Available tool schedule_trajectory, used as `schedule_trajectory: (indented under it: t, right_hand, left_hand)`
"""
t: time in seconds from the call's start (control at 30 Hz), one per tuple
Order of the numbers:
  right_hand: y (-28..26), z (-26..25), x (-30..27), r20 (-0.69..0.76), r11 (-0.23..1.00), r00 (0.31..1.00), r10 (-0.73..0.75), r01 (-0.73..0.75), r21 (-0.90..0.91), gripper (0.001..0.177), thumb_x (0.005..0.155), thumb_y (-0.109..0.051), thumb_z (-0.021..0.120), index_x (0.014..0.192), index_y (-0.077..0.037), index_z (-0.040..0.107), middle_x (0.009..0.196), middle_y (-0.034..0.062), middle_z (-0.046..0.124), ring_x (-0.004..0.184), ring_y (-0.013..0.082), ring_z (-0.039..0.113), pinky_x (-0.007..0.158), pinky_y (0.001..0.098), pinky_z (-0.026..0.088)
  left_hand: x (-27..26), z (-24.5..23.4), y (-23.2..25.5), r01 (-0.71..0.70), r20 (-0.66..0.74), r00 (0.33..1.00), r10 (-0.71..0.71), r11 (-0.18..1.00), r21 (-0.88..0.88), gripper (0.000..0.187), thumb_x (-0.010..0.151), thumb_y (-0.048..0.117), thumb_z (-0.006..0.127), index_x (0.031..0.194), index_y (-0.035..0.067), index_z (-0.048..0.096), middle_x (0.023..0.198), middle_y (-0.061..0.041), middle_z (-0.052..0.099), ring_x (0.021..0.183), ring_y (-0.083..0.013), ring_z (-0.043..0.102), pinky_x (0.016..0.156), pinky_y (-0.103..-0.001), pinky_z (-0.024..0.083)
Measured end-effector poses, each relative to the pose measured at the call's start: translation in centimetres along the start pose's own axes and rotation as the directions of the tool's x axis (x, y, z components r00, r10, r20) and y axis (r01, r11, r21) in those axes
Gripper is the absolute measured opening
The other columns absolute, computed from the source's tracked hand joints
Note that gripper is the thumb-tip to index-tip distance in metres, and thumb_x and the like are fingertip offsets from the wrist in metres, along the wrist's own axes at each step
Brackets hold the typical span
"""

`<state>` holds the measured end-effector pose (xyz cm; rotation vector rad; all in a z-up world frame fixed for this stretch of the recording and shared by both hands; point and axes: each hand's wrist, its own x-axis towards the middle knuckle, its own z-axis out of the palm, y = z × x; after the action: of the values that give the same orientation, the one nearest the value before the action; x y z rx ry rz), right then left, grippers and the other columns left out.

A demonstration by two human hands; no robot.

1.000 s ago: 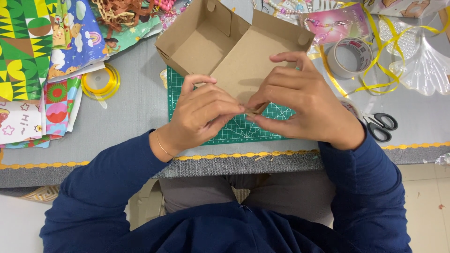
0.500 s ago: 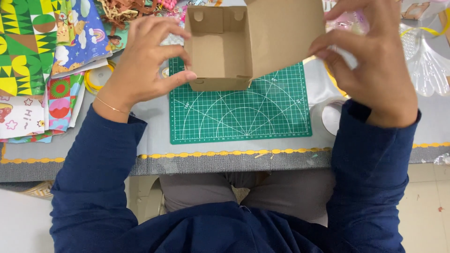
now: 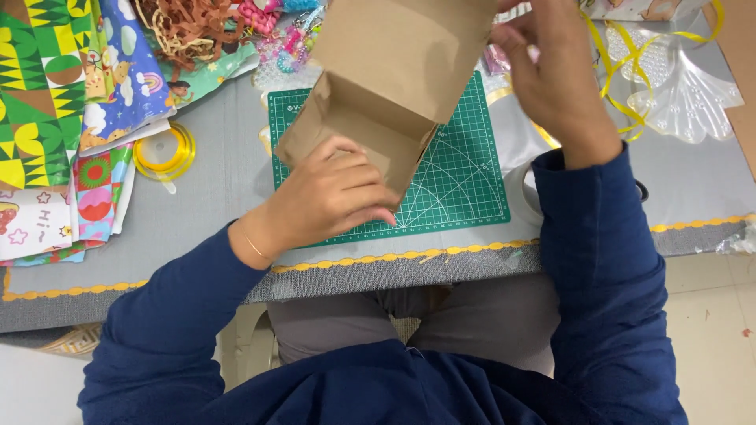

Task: The person assembles a small cardboard box, fills it with shredded paper and a packaged accessory, and then wraps the box in decorative patterned paper using tape and scissors.

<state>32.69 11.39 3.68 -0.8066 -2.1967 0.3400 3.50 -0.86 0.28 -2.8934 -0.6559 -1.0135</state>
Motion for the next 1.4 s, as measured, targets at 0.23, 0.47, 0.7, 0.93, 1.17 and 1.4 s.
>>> schedule_trajectory:
  t: [0.23,0.47,0.7,0.93,1.17,1.4]
  right_hand:
    - [-3.7,0.9,-0.1,0.164,0.970,0.957,0.241,-0.241,-0.019,0.060,0.123,-0.013,0.054,0.162,-0.016,0.008,0.136,0.0284,0.062,0.081,0.0280,0.079,0.062,0.0347,0.060]
    - [-6.6,2.0,0.9,0.397,0.842,0.794,0.461,-0.532,0.086,0.033,0.105,-0.014,0.061,0.129,-0.012,0.038,0.095,0.0140,0.064,0.073,0.0251,0.075,0.059,0.0357,0.063]
    - [-5.0,2.9,0.2,0.308,0.923,0.876,0.370,-0.385,-0.014,0.030,0.104,-0.011,0.064,0.130,-0.010,0.049,0.106,0.0134,0.072,0.087,0.0272,0.072,0.074,0.0408,0.053]
    - [-3.7,2.5,0.2,0.111,0.967,0.973,0.202,-0.180,-0.181,0.029,0.112,-0.013,0.069,0.131,-0.001,0.052,0.108,0.0141,0.071,0.083,0.0268,0.069,0.059,0.0401,0.051]
    - [-7.2,4.6,2.9,0.011,0.973,0.999,0.031,-0.028,-0.228,0.023,0.108,-0.009,0.074,0.123,-0.003,0.056,0.120,0.0141,0.059,0.090,0.0253,0.070,0.073,0.0444,0.046]
    - [-10.0,6.3,5.1,0.079,0.981,0.997,0.014,0.002,-0.193,0.027,0.102,-0.008,0.074,0.124,-0.004,0.058,0.122,0.0131,0.059,0.085,0.0212,0.070,0.073,0.0424,0.047]
  left_hand:
    - [-1.3,-4.5,-3.0,0.462,-0.380,0.802,-0.461,0.882,-0.094,0.018,0.111,0.010,0.051,0.118,-0.002,0.062,0.114,-0.017,0.063,0.108,-0.0330,0.059,0.095,-0.043,0.044]
    - [-1.5,-4.0,-5.9,0.931,0.468,0.198,-0.861,0.016,-0.365,0.036,0.103,0.041,0.050,0.124,0.013,0.041,0.097,-0.012,0.068,0.071,-0.0219,0.065,0.062,-0.036,0.058]
    - [-1.2,-3.9,-5.5,0.911,0.518,0.248,-0.819,0.016,-0.412,0.035,0.103,0.042,0.049,0.118,0.011,0.039,0.087,-0.016,0.066,0.073,-0.0257,0.073,0.062,-0.037,0.064]
    - [-9.2,-5.5,-11.6,0.821,-0.263,0.565,-0.782,0.502,0.271,0.032,0.115,0.042,0.055,0.104,0.012,0.058,0.093,-0.009,0.066,0.091,-0.0365,0.063,0.061,-0.054,0.044]
    - [-12.3,-2.7,-17.7,0.658,-0.388,0.697,-0.603,0.322,0.681,0.059,0.091,0.025,0.089,0.140,0.016,0.059,0.134,-0.016,0.056,0.113,-0.0394,0.057,0.091,-0.056,0.038]
    - [-11.9,-2.4,-18.3,0.667,-0.408,0.744,-0.529,0.564,0.486,0.019,0.086,-0.009,0.063,0.100,0.005,0.063,0.100,-0.016,0.063,0.079,-0.0436,0.061,0.064,-0.050,0.046]
